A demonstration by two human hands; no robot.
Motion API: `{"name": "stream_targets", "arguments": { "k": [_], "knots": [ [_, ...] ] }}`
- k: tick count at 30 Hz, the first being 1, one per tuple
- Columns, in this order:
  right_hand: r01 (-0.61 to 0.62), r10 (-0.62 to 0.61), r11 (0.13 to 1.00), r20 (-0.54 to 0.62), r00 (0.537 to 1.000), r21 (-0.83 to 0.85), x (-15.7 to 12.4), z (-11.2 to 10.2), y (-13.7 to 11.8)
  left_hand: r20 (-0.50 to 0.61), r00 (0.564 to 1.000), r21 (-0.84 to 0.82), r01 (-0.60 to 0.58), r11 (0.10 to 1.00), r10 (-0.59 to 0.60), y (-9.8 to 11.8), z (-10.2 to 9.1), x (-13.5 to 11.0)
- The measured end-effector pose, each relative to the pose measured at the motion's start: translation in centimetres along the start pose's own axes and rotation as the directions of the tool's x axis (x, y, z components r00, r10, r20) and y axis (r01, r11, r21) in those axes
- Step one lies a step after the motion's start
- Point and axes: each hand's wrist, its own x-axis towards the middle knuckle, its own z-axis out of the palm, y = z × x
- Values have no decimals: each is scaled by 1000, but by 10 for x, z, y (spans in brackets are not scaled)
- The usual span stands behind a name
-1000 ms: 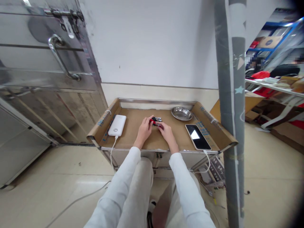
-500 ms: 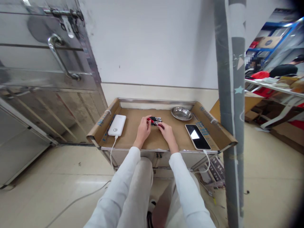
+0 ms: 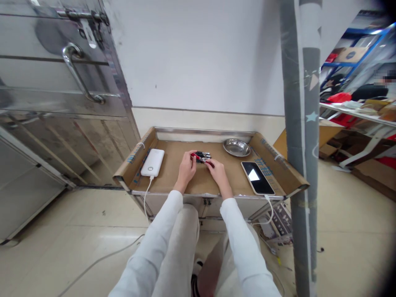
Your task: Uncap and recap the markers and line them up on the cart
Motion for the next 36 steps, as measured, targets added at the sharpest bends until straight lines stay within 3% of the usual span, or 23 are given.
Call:
{"name": "stream_targets", "arguments": {
  "k": [9,19,30,36],
  "knots": [
    [-50,49,999,40,998,11,-1,0,0,7,1000,-7,-10,1000,10,1,-1,0],
    [-26,26,1000,49,998,1,0,1,3,40,995,3,-94,996,93,5,-1,1],
    [-21,21,1000,33,999,-11,0,2,2,-33,999,-6,-11,1000,10,2,-1,0],
    [-42,43,999,49,998,-26,-1,0,0,-25,999,-11,-30,999,30,2,-1,0]
  ]
}}
